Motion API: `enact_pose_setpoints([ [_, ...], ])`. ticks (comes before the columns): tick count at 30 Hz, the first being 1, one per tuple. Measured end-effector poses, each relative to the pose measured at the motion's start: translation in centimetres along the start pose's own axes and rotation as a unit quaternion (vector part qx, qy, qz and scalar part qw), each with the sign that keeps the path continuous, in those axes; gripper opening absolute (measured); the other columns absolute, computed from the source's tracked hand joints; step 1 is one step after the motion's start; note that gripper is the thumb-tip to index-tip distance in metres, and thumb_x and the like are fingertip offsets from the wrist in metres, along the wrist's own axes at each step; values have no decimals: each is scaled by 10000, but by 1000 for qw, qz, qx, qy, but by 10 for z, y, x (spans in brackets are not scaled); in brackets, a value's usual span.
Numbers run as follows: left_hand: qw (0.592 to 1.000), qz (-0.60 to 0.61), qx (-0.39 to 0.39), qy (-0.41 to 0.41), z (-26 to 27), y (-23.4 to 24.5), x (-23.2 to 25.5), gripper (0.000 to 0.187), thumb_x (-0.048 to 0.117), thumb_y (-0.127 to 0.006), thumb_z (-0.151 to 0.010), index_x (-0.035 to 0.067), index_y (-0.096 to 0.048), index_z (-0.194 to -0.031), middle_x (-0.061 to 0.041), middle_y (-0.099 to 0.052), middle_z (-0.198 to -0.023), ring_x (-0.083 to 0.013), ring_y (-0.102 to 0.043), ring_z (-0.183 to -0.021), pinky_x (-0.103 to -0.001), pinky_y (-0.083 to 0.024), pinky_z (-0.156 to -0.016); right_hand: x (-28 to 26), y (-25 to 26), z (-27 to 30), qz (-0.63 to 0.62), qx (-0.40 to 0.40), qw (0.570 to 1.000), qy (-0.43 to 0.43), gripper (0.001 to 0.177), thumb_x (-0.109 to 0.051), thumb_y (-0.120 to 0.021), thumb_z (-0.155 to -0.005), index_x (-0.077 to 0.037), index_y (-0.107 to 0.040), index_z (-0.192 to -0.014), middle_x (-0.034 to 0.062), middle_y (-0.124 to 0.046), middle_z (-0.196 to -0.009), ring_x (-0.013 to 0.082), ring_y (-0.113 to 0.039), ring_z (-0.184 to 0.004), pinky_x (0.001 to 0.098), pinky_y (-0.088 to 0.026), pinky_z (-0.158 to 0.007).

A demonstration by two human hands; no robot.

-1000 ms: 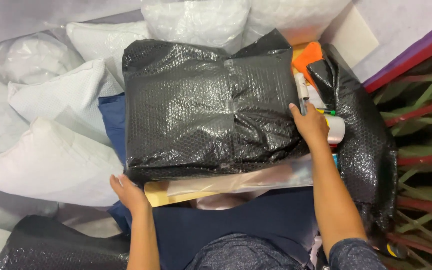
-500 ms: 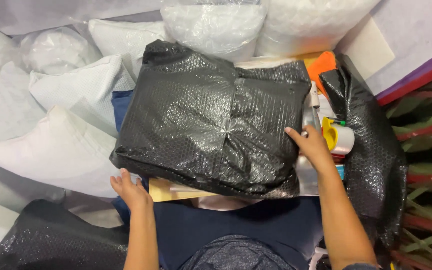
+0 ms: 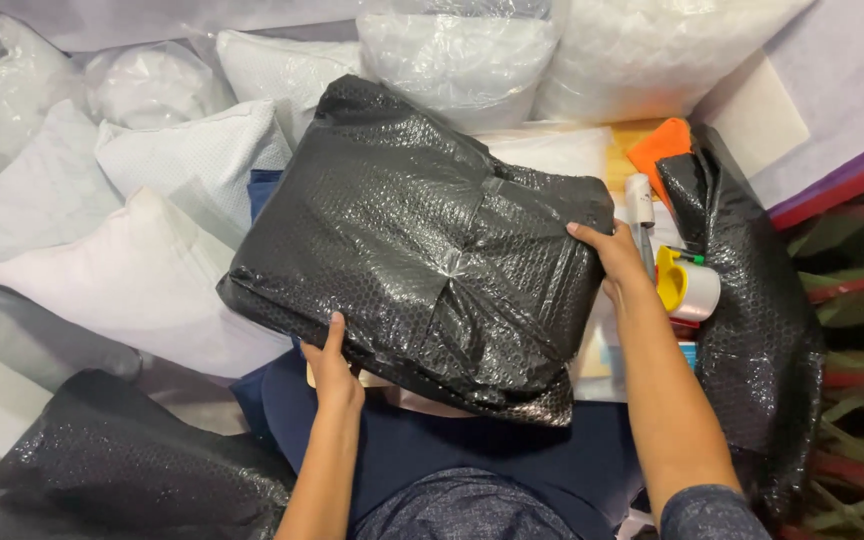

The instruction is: Wrapping a pillow in black bubble wrap and sealing it inside a plastic shipping bag using a tape dispenser.

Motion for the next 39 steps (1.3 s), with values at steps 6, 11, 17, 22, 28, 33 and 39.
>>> enact_pose_setpoints([
  [6, 999, 20, 24, -23, -51, 36, -34, 940, 112, -787, -884, 150, -199, -1617, -250, -372, -1532, -378, -462, -1364, -568, -463, -1062, -1, 12, 61, -130, 26, 990, 42, 733, -174, -948, -724, -71, -523, -1311, 149, -553, -1066, 313, -624, -919, 483, -559, -682],
  [11, 997, 10, -18, -74, -88, 39, -7, 715, 89, -793, -842, 169, -440, -1459, -156, -553, -1301, -296, -595, -1136, -483, -553, -893, -16, 16, 146, -191, 96, 975, 55, 698, -137, -906, -781, -123, -495, -1345, 107, -492, -1162, 273, -575, -1045, 433, -547, -825],
  [17, 968, -112, -151, -165, -152, 2, 82, 627, 149, -807, -838, 201, -518, -1392, -157, -565, -1258, -332, -621, -1099, -486, -568, -851, -37, -20, 251, -234, 114, 965, -31, 580, -126, -775, -905, -147, -420, -1364, 70, -441, -1211, 200, -490, -1032, 317, -452, -823],
  [22, 923, -249, -229, -183, -190, 13, 103, 849, 188, -607, -943, 130, -79, -1606, -203, -288, -1640, -360, -383, -1444, -456, -325, -1146, 61, -15, 272, -221, -107, 956, -158, 660, -89, -610, -892, -75, -372, -1508, 194, -581, -1307, 271, -577, -1119, 401, -469, -924],
  [28, 938, -275, -181, -106, -177, 53, 69, 864, 322, -574, -955, -9, -94, -1592, -347, -278, -1579, -417, -402, -1421, -478, -351, -1147, 26, 14, 245, 194, -70, 977, -48, 223, -170, -670, -894, -36, -804, -1012, 82, -761, -722, 177, -701, -575, 281, -589, -572],
  [33, 940, -261, -205, -79, -130, 58, 57, 790, 467, -555, -1022, 161, -176, -1643, -248, -184, -1667, -517, -232, -1485, -699, -269, -1140, -35, -34, 154, 107, -25, 961, 255, 469, -239, -756, -961, -89, -579, -1369, 216, -588, -1310, 412, -633, -1196, 488, -550, -963],
  [39, 947, -247, -189, -75, -139, 61, 52, 765, 369, -617, -1002, 146, -240, -1628, -264, -327, -1603, -478, -353, -1442, -638, -370, -1113, -49, -136, 117, 87, -252, 960, 87, 980, -634, -734, -884, -217, -269, -1640, 284, -201, -1670, 463, -214, -1538, 631, -237, -1208],
])
Point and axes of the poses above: each hand's wrist, its own z-axis away from the middle knuckle, its own y-axis out of the back of the hand, x = y × z, the point moved 3 cm from there along -z, towards the middle knuckle
